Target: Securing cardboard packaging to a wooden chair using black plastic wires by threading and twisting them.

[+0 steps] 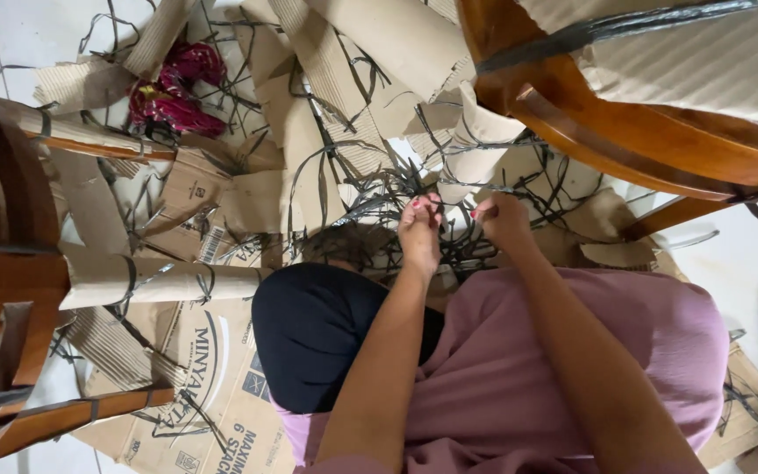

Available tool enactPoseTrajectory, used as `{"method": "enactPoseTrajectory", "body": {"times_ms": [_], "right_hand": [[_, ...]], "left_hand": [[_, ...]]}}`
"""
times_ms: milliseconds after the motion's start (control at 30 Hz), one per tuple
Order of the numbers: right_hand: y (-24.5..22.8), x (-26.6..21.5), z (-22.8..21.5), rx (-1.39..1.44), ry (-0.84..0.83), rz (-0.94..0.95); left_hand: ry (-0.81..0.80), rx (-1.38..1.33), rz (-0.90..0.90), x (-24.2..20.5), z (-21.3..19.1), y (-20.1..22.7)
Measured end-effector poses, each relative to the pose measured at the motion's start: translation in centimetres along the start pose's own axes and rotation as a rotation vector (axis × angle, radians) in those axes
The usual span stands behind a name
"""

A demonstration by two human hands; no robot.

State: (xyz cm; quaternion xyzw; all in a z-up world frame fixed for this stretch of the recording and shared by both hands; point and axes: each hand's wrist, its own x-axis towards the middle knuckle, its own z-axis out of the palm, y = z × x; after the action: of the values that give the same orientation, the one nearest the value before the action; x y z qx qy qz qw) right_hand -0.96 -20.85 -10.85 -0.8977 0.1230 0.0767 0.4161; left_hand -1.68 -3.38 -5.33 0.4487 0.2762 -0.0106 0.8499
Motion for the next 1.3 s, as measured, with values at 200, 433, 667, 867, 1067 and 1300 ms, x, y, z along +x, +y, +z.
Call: {"method": "enactPoseTrajectory", "body": {"times_ms": [200,433,667,867,1067,1300], "right_hand": [[-5.1,-4.1,-3.8,0.085,-0.051,-0.009],[-5.9,-4.6,-4.1,0.055,-0.145,-0.008],[-5.1,-3.7,-3.5,0.040,-0.115,-0.048],[-6.1,-3.8,-3.6,-0.052,-0.083,-0.135],[-6.8,-3.6,-3.1,0.016,-0.072,-0.188],[-4.3,-1.3,-0.7,0.107,-0.012,-0.230]], "left_hand": [[-0.049,0.245,0.109,0.9,-2.0,-2.0],[0.026,0.246,-0.087,2.0,-2.8,-2.7],[-0.077,0.644,-0.140,2.1,-1.8,0.1],[-0.093,0.887,-0.077,3.2,-1.8,1.2],[-0.130,0.957,-0.059,3.3,-1.9,1.6],[-0.105,0.926,-0.168,3.5,-1.0,2.1]]}}
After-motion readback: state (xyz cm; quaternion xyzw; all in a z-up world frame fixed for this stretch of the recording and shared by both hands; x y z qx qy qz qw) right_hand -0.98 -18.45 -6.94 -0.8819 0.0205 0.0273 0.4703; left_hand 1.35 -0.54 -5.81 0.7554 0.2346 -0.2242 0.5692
